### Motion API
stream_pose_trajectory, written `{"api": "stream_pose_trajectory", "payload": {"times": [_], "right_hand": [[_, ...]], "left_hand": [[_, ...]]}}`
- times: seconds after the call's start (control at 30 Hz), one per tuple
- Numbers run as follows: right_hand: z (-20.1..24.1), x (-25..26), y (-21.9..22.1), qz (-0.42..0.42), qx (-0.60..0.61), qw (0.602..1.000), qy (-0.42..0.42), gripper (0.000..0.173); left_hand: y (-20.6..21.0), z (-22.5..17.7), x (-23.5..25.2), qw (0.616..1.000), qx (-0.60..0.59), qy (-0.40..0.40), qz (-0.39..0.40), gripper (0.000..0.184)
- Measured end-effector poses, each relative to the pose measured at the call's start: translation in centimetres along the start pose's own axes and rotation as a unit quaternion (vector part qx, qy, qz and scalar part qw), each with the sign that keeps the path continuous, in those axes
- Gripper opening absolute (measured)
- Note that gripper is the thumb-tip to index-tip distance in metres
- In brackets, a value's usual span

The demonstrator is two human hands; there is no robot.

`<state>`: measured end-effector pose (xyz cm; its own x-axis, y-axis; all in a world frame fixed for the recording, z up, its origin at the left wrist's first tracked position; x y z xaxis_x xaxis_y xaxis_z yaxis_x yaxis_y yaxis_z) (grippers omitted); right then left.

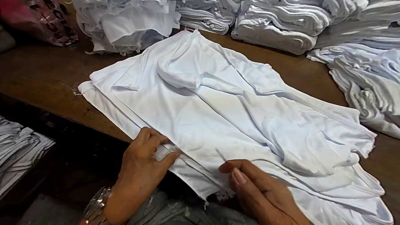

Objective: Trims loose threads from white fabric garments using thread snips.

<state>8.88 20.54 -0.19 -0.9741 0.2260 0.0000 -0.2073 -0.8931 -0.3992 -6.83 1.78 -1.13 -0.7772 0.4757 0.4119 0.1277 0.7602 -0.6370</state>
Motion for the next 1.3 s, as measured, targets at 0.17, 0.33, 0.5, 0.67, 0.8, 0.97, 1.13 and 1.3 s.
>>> {"api": "stream_pose_trajectory", "payload": {"times": [0.17,0.33,0.5,0.67,0.8,0.97,1.13,1.3], "right_hand": [[-1.4,0.0,4.1,0.033,0.068,0.994,0.083,0.042],[-1.3,1.0,6.0,0.041,0.134,0.982,0.126,0.04],[-0.8,2.3,7.0,0.039,0.134,0.982,0.131,0.04],[-0.8,2.7,7.1,0.02,0.119,0.978,0.169,0.043],[-0.8,3.8,7.4,0.01,0.126,0.983,0.135,0.039],[-0.3,3.7,7.0,-0.003,0.082,0.993,0.081,0.037],[2.7,0.8,-1.0,-0.059,-0.033,0.997,-0.03,0.024],[-1.4,-0.4,-3.9,-0.076,-0.276,0.956,-0.069,0.035]], "left_hand": [[0.5,-1.0,-0.3,0.995,-0.085,0.047,-0.001,0.008],[-0.7,-0.3,-1.6,0.978,-0.204,0.006,0.043,0.012],[-1.0,0.2,-2.3,0.972,-0.232,-0.004,0.042,0.011],[-1.1,0.5,-2.2,0.967,-0.25,-0.013,0.044,0.01],[-0.9,0.7,-2.3,0.966,-0.253,-0.014,0.047,0.01],[-1.0,0.8,-2.5,0.965,-0.254,-0.018,0.054,0.01],[0.6,-0.1,-4.9,0.946,-0.284,0.021,0.155,0.013],[5.1,-2.8,-8.3,0.92,-0.231,0.068,0.31,0.017]]}}
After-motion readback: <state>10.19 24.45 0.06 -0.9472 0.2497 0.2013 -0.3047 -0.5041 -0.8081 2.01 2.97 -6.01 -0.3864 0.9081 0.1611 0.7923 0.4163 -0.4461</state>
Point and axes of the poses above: each hand's wrist, its own x-axis towards the middle knuckle, its own y-axis out of the palm, z = x × y, the point moved 8 cm from there along x, towards the middle knuckle, and after that the axes turned 1 degree about z, right-handed, at the moved point
